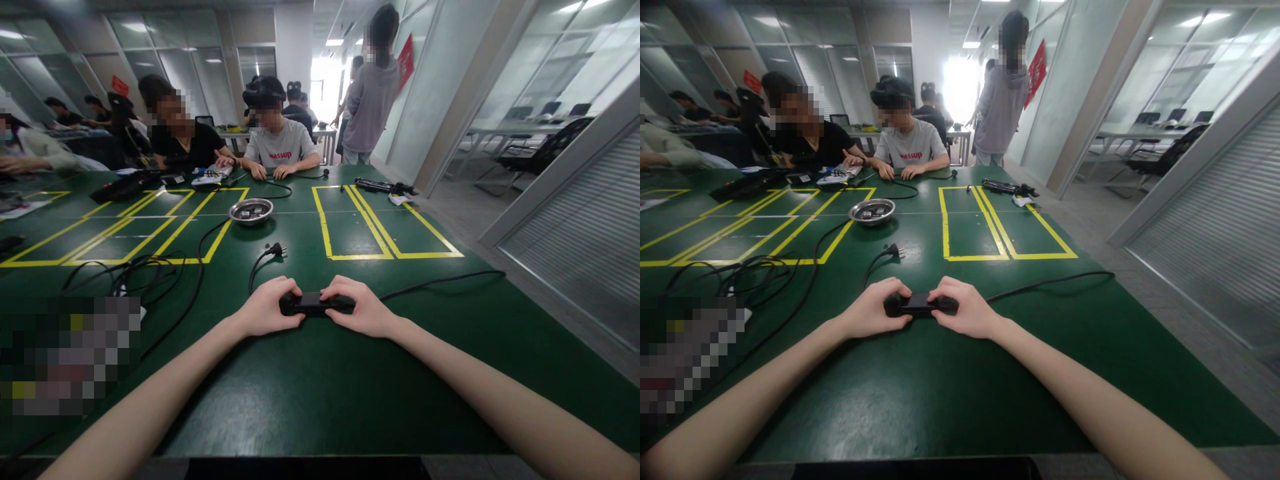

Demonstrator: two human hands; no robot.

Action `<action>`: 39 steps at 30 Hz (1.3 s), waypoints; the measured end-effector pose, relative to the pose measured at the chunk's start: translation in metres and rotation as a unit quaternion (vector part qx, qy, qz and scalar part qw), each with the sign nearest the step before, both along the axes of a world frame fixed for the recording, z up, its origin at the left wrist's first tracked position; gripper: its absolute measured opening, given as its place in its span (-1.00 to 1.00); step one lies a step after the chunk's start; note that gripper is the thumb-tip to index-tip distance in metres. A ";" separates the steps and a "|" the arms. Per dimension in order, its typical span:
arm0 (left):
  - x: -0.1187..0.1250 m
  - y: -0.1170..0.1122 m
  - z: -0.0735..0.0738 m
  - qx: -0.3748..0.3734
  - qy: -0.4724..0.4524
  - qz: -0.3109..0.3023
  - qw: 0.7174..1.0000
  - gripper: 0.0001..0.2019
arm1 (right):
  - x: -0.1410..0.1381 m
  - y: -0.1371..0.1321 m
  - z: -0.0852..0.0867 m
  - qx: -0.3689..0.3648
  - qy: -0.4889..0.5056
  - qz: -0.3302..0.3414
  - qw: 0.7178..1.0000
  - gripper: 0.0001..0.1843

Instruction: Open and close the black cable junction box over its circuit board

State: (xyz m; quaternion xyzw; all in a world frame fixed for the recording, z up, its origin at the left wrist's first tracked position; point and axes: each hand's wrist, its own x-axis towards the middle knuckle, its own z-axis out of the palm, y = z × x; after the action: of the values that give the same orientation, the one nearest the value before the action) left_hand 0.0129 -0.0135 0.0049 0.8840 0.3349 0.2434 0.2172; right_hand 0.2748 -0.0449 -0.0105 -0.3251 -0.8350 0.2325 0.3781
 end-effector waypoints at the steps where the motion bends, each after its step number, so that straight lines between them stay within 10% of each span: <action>1: 0.000 0.001 -0.001 0.002 0.001 -0.004 1.000 -0.80 | 0.001 0.000 0.000 0.003 -0.006 0.007 1.000 -0.78; 9: 0.003 -0.003 0.001 0.021 0.020 0.000 1.000 -0.79 | -0.005 -0.002 -0.003 0.027 -0.079 -0.012 0.996 -0.45; 39: 0.013 -0.014 0.004 0.097 0.143 -0.030 0.984 -0.71 | -0.008 -0.006 0.000 0.130 -0.172 -0.032 0.976 -0.76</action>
State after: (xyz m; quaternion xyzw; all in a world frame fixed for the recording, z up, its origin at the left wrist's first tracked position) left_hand 0.0264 -0.0270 0.0084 0.9363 0.3104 0.1393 0.0870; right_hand 0.2668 -0.0510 -0.0101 -0.3351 -0.8996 0.0502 0.2754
